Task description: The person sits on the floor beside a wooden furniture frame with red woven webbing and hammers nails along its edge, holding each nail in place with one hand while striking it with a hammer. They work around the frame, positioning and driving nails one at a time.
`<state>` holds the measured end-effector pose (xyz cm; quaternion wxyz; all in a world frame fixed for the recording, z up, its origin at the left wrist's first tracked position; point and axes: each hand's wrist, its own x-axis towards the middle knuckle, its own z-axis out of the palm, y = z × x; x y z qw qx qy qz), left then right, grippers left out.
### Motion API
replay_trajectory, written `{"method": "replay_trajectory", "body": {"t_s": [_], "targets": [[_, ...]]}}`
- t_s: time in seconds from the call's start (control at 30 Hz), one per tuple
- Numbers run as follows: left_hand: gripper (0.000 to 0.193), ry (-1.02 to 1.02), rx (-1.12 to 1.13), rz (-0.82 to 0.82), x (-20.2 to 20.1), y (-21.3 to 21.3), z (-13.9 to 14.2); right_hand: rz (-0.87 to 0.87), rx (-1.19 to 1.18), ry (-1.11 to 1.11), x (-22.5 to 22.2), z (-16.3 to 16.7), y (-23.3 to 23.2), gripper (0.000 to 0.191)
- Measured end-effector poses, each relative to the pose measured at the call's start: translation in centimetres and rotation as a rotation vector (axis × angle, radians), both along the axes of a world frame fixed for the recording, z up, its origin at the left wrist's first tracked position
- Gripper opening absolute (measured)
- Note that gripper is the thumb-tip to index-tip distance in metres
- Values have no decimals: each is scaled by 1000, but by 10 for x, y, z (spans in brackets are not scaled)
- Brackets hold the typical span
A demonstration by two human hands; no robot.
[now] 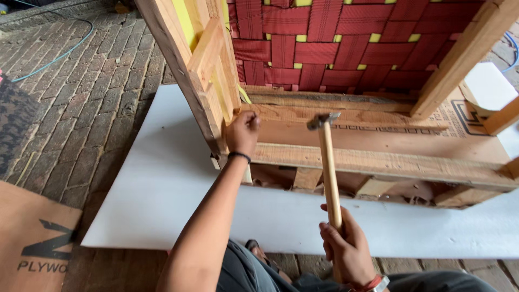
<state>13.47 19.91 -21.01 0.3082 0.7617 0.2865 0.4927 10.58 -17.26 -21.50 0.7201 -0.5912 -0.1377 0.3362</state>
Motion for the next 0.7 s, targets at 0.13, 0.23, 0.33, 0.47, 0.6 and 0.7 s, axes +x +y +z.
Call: {"method": "replay_trajectory", "body": {"t_s": [0.13,0.23,0.33,0.47,0.6,0.7], "targets": [[3,-26,-143,93,42,41,-5,121,12,47,33,-11,34,43],[3,-77,-9,166,52,58,-17,142,-190,51,37,-23,49,45],[3,-180,-261,37,55,72,-28,154,-258,12,36,-22,64,41],[8,-249,-263,-23,55,76,-36,239,-184,-132,46,6,92,37],[5,-116,-270,66,55,68,-28,241,-377,-216,61,39,116,37],[8,-22,-445,75,55,65,-20,247,-458,-246,65,53,124,38]]}}
